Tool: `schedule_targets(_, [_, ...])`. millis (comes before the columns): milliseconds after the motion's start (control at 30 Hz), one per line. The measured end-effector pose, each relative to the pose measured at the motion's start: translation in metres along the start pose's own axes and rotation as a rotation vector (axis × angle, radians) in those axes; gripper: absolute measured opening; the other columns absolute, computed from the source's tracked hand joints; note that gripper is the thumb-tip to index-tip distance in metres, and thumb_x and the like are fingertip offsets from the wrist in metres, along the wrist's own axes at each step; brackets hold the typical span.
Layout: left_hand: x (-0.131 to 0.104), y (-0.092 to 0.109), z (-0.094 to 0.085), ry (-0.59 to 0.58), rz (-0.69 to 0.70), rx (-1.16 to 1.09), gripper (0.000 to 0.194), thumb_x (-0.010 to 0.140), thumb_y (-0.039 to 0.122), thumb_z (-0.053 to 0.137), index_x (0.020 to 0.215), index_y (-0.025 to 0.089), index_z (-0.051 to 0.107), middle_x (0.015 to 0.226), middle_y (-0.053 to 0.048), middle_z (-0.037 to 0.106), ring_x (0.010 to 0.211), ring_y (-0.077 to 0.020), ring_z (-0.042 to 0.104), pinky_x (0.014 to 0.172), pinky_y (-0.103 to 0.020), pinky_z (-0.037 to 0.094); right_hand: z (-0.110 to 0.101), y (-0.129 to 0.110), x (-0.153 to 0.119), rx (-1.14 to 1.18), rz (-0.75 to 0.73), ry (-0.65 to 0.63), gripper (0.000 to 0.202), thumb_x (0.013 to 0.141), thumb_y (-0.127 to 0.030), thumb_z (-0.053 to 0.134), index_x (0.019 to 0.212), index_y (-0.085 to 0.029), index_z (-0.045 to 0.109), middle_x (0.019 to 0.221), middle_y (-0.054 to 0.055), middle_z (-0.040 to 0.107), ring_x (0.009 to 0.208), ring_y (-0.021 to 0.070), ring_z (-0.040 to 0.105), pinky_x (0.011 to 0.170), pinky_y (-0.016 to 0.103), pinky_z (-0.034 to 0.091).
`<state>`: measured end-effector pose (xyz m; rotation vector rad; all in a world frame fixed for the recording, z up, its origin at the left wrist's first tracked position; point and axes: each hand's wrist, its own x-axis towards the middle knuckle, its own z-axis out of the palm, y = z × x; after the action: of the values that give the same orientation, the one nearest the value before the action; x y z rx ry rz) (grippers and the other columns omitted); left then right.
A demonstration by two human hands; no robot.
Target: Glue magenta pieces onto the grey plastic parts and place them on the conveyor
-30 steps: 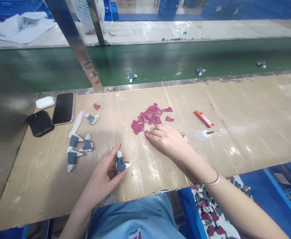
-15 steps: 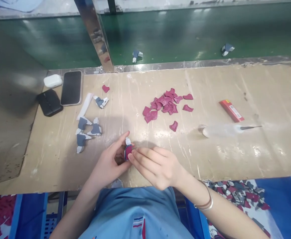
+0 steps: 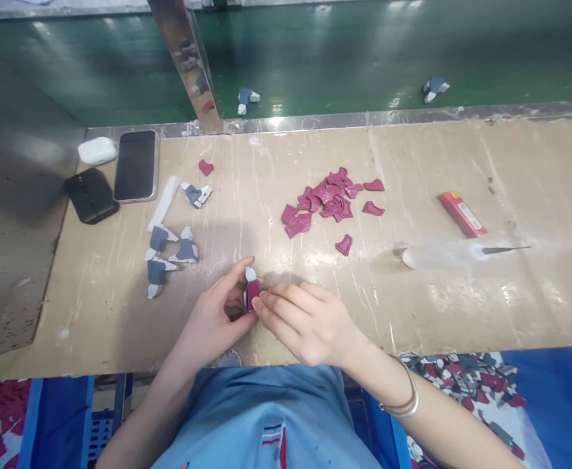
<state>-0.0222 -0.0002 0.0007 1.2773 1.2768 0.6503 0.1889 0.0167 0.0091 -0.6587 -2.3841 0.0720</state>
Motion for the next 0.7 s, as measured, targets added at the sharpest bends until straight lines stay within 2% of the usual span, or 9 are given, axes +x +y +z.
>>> schedule_targets(200, [-0.001,-0.002,0.004,0.031,0.006,-0.021,0.074,0.083,0.018,0.066,0.156,0.02,0.054,0.12,-0.008,0.073,0.087,-0.0185,0.073,0.087,-0.035,0.062,0.006,0.0,0.001,0.038,0.094,-0.014,0.025,0.112,-0.025,0.054,0.111,-0.019,0.078,0.097,0.006,0.085,0.095,0.0197,0.079,0.078,0.033,0.066])
schedule_targets(300, [-0.004,0.0,0.006,0.033,0.016,-0.137,0.073,0.086,0.016,0.066,0.157,0.021,0.052,0.115,-0.007,0.073,0.09,-0.0175,0.074,0.089,-0.033,0.063,0.009,-0.001,0.0,0.068,0.138,0.015,0.024,0.112,-0.025,0.054,0.112,-0.018,0.077,0.098,0.006,0.084,0.095,0.0204,0.078,0.081,0.034,0.067])
schedule_targets(400, [-0.008,0.002,0.003,-0.021,0.05,-0.294,0.074,0.09,0.016,0.069,0.161,0.021,0.046,0.12,-0.008,0.074,0.102,-0.0192,0.076,0.098,-0.034,0.063,0.009,-0.001,0.0,0.121,0.178,0.04,0.022,0.111,-0.024,0.055,0.114,-0.019,0.076,0.102,0.008,0.084,0.096,0.0214,0.078,0.084,0.036,0.068])
schedule_targets(467, [-0.01,0.002,0.0,-0.065,0.055,-0.382,0.073,0.094,0.021,0.072,0.162,0.022,0.045,0.127,-0.011,0.074,0.108,-0.0208,0.076,0.101,-0.035,0.063,0.007,-0.002,0.0,0.215,0.222,0.042,0.021,0.109,-0.022,0.058,0.117,-0.022,0.076,0.104,0.007,0.083,0.099,0.0218,0.078,0.086,0.038,0.069])
schedule_targets(567, [-0.011,0.001,-0.003,-0.089,0.027,-0.49,0.07,0.096,0.033,0.078,0.16,0.026,0.05,0.13,-0.011,0.075,0.105,-0.021,0.078,0.097,-0.034,0.064,0.004,-0.007,0.0,0.389,0.325,0.049,0.027,0.106,-0.017,0.06,0.128,-0.026,0.074,0.106,0.006,0.083,0.099,0.0208,0.08,0.085,0.035,0.069])
schedule_targets(700, [-0.01,0.001,-0.006,-0.098,0.003,-0.582,0.071,0.094,0.042,0.084,0.157,0.026,0.056,0.131,-0.012,0.077,0.103,-0.0224,0.081,0.091,-0.033,0.066,0.009,-0.02,0.0,0.53,0.565,0.14,0.038,0.106,-0.026,0.067,0.143,-0.03,0.063,0.104,0.004,0.085,0.089,0.0199,0.083,0.078,0.031,0.07])
